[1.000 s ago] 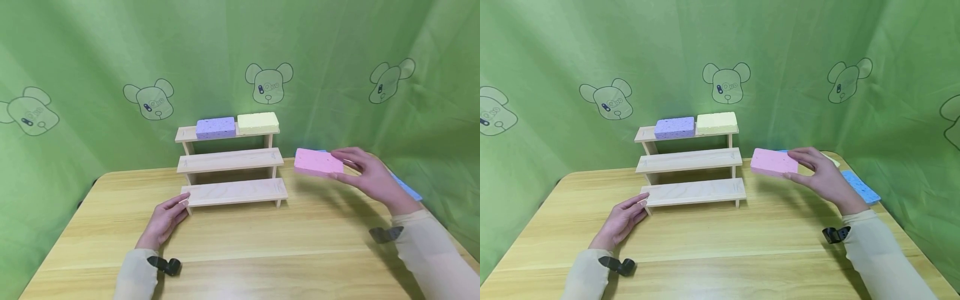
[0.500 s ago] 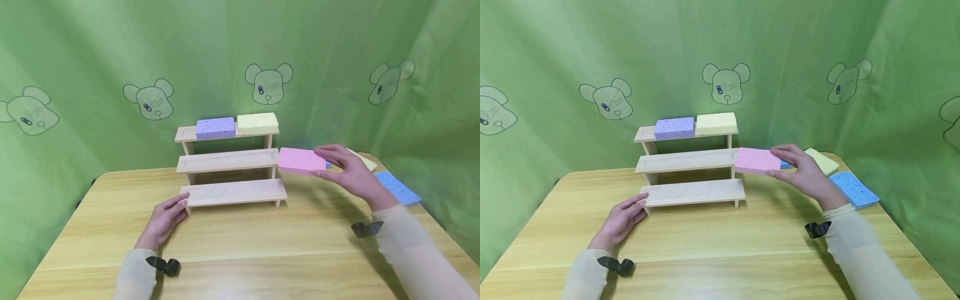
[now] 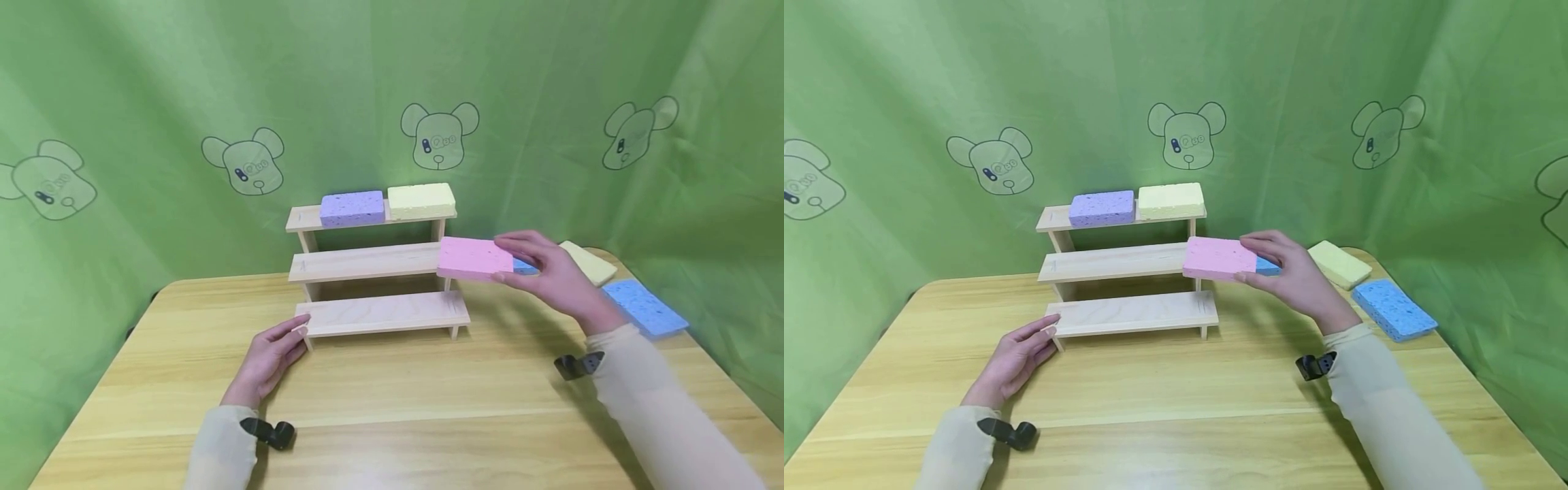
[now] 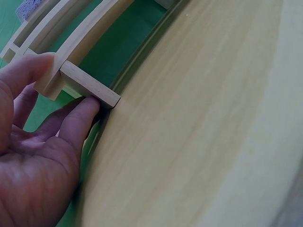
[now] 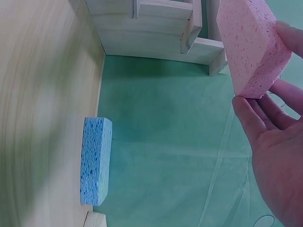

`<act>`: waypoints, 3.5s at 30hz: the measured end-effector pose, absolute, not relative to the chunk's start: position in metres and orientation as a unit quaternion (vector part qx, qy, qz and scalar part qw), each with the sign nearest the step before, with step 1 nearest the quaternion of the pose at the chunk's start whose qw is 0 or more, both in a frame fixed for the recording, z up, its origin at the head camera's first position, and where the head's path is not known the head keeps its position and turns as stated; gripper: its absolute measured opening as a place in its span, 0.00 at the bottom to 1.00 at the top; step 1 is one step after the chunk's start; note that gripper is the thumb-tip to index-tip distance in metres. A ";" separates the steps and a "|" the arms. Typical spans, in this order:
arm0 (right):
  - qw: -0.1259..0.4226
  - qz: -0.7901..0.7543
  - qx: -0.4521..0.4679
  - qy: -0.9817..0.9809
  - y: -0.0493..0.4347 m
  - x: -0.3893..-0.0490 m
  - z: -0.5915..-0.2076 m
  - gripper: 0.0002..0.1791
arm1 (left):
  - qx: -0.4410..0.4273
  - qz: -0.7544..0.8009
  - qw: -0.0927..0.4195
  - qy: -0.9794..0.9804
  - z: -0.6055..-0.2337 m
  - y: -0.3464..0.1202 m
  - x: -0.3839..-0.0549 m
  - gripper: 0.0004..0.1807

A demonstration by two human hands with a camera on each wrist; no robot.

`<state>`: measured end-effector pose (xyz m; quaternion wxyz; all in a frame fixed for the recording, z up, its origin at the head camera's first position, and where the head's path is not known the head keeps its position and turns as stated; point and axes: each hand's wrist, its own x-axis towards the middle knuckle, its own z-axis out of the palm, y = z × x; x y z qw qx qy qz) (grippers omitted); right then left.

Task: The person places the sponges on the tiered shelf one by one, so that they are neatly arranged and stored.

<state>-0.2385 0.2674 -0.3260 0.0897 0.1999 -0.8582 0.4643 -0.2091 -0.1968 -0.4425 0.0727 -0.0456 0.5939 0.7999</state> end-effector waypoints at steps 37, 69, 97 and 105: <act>0.062 0.476 0.250 -0.841 0.223 -0.258 -0.332 0.33 | -0.047 0.801 0.077 0.592 -0.443 -0.197 -0.209 0.21; 0.038 0.486 0.269 -0.831 0.183 -0.264 -0.325 0.33 | -0.048 0.809 0.094 0.578 -0.440 -0.197 -0.210 0.21; 0.044 0.433 0.276 -0.857 0.137 -0.279 -0.333 0.36 | -0.052 0.815 0.099 0.568 -0.439 -0.198 -0.209 0.20; 0.039 0.444 0.275 -0.852 0.125 -0.282 -0.338 0.35 | -0.049 0.811 0.096 0.574 -0.439 -0.198 -0.209 0.22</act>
